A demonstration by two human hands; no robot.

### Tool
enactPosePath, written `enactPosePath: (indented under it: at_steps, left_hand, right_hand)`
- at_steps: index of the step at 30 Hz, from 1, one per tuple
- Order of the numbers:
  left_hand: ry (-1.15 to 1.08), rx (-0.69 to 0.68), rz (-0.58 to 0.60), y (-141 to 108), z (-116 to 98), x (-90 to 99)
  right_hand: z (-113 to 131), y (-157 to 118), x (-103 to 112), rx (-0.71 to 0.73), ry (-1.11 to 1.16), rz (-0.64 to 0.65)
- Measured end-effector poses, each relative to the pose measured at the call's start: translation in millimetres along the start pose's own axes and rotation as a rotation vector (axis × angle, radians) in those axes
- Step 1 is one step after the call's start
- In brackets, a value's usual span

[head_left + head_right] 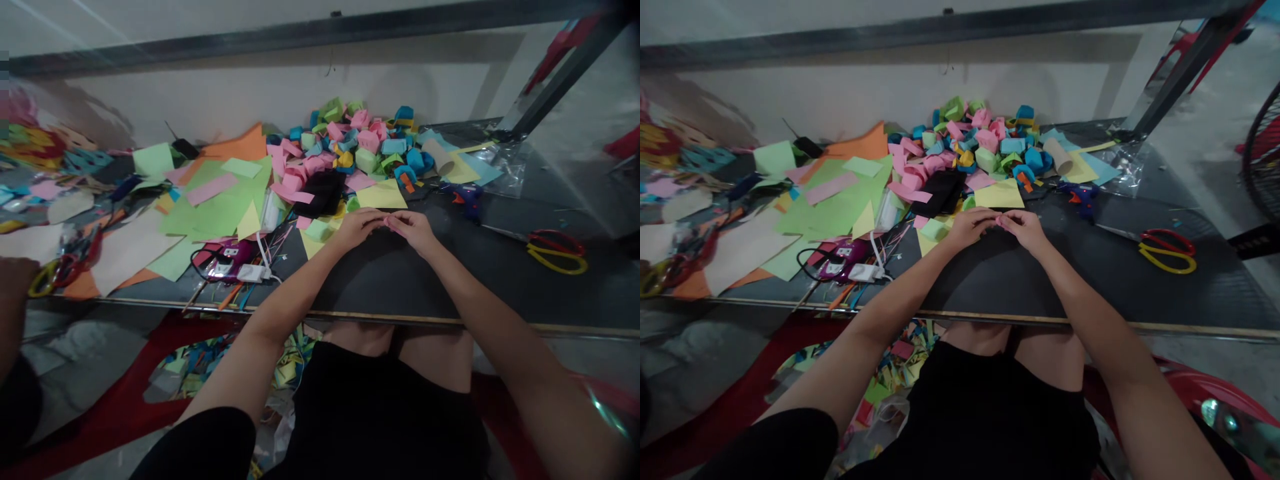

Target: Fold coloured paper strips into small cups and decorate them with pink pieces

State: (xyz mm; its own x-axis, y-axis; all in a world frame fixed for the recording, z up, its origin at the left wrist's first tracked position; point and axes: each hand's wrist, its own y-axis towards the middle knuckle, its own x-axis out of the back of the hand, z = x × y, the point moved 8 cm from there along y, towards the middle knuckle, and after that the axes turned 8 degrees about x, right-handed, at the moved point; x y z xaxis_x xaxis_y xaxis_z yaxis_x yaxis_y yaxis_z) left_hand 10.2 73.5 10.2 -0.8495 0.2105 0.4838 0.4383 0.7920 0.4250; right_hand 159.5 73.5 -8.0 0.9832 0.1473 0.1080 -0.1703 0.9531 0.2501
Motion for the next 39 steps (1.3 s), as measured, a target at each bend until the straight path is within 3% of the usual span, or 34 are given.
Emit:
enactPosePath:
  at_steps: [9,13,23,28,32,39]
  left_hand:
    - [0.269,-0.171,-0.089,-1.1,-4.4,-0.8]
    - [0.359,-0.206,-0.013,-2.0,-13.1,-5.3]
    - [0.355,-0.095,0.176,2.7,-21.1,-13.9]
    - [0.323,-0.126,0.136,-4.2,-32.4,-9.7]
    - [0.391,-0.01,0.077,-4.3,-22.3,-6.4]
    - [0.162,0.029,0.095,0.7,-10.9,-1.4]
  right_hand:
    - [1.6,-1.3,-2.5,-0.01,-0.072,0.045]
    - [-0.4,-0.7,-3.0,-0.01,-0.097,0.112]
    - [4.4,-1.2,-3.4,-0.011,-0.119,0.203]
    - [7.9,-0.1,-1.8,0.029,-0.121,0.166]
    - [7.5,0.6,1.6,0.075,-0.157,0.11]
    - [1.2,0.1,0.0,0.079,-0.16,0.194]
